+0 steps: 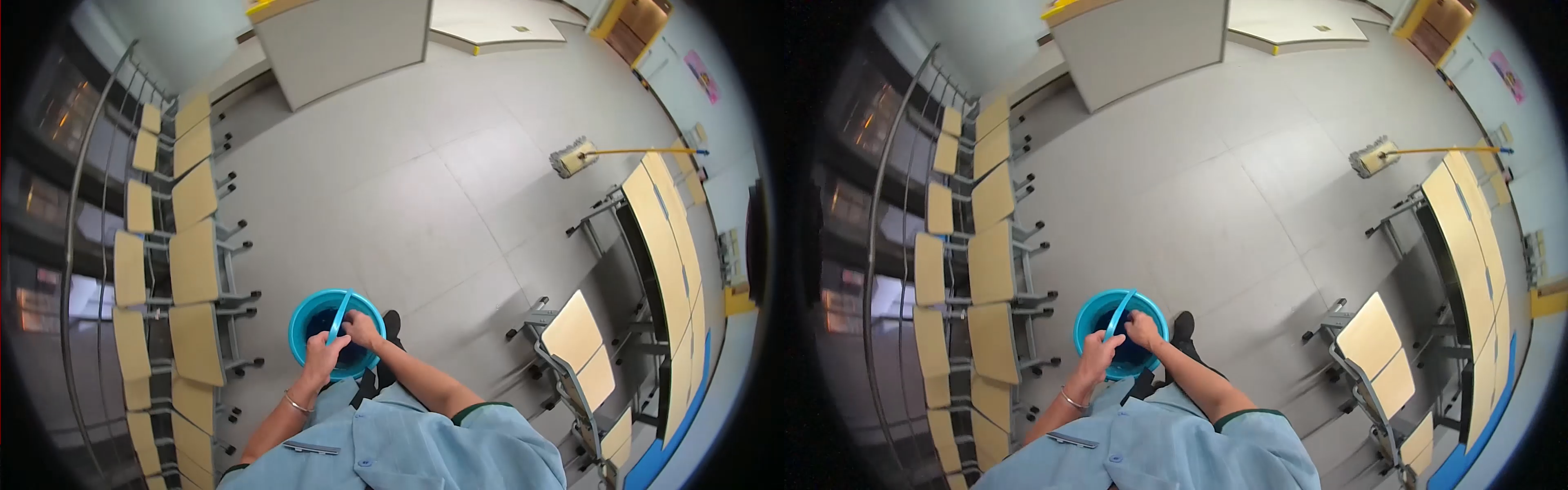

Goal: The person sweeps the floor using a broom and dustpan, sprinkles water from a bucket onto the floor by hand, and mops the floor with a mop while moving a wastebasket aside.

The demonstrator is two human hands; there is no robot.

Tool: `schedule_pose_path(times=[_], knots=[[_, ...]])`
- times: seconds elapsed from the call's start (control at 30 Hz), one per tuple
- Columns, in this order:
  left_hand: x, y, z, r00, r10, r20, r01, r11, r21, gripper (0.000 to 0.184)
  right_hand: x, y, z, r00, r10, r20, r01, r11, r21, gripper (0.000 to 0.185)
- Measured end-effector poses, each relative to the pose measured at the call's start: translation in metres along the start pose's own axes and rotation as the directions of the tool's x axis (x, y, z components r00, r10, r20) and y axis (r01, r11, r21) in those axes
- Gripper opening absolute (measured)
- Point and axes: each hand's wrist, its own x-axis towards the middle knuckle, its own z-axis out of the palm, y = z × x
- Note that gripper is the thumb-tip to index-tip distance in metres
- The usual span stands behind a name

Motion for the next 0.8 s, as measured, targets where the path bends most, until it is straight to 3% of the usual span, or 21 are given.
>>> schedule_pose_path(times=[0.1,0.17,0.2,0.23,0.37,0.4,0.43,0.47,0.5,0.53,0.57,0.6,0.63,0.67,0.8], knots=[[0.023,0.06,0.019,0.998,-0.017,0.056,0.019,0.999,-0.048,0.017,0.068,0.014,-0.021,0.971,0.234,0.047,-0.218,0.95,-0.223,0.026],[0.048,0.077,0.023,0.996,-0.003,0.085,0.006,0.999,-0.037,0.02,0.102,0.033,-0.039,0.974,0.22,0.062,-0.201,0.953,-0.227,0.023],[0.061,0.088,0.026,0.995,0.004,0.1,-0.001,1.0,-0.03,0.021,0.121,0.043,-0.044,0.892,0.391,0.227,-0.427,0.892,0.145,0.02],[0.076,0.102,0.032,0.991,0.012,0.135,0.003,0.994,-0.107,0.024,0.14,0.052,-0.049,0.755,0.537,0.377,-0.656,0.631,0.414,0.024],[0.142,0.156,0.064,0.979,0.003,0.204,0.012,0.997,-0.075,0.024,0.177,-0.021,-0.157,0.643,0.399,0.654,-0.744,0.123,0.657,0.031],[0.159,0.171,0.073,0.975,-0.029,0.219,0.05,0.995,-0.09,0.025,0.192,-0.025,-0.182,0.712,0.38,0.591,-0.691,0.226,0.687,0.03],[0.174,0.183,0.082,0.969,-0.061,0.238,0.086,0.991,-0.099,0.026,0.219,-0.018,-0.209,0.719,0.358,0.595,-0.682,0.2,0.703,0.03],[0.188,0.189,0.092,0.964,-0.062,0.26,0.082,0.995,-0.065,0.026,0.25,-0.005,-0.249,0.805,0.265,0.531,-0.584,0.193,0.788,0.029],[0.203,0.196,0.104,0.957,-0.063,0.282,0.073,0.997,-0.024,0.025,0.275,-0.023,-0.303,0.94,0.315,0.129,-0.253,0.395,0.883,0.027],[0.223,0.209,0.117,0.95,-0.059,0.306,0.06,0.998,0.008,0.024,0.298,-0.042,-0.375,0.985,0.149,-0.082,0.038,0.276,0.96,0.021],[0.236,0.214,0.127,0.923,-0.043,0.383,0.043,0.999,0.007,0.02,0.283,-0.114,-0.444,0.912,0.222,-0.345,0.308,0.185,0.933,0.039],[0.243,0.223,0.139,0.913,-0.021,0.407,0.009,0.999,0.032,0.019,0.292,-0.125,-0.496,0.838,0.116,-0.533,0.517,0.143,0.844,0.057],[0.25,0.237,0.152,0.903,-0.004,0.43,-0.03,0.997,0.074,0.018,0.293,-0.139,-0.537,0.748,0.103,-0.656,0.628,0.212,0.749,0.057],[0.257,0.25,0.162,0.892,0.01,0.452,-0.074,0.989,0.124,0.017,0.289,-0.142,-0.564,0.64,0.086,-0.764,0.722,0.272,0.636,0.057],[0.292,0.282,0.199,0.852,0.002,0.524,-0.161,0.953,0.258,0.019,0.274,-0.068,-0.57,0.608,0.3,-0.735,0.53,0.535,0.658,0.049]])
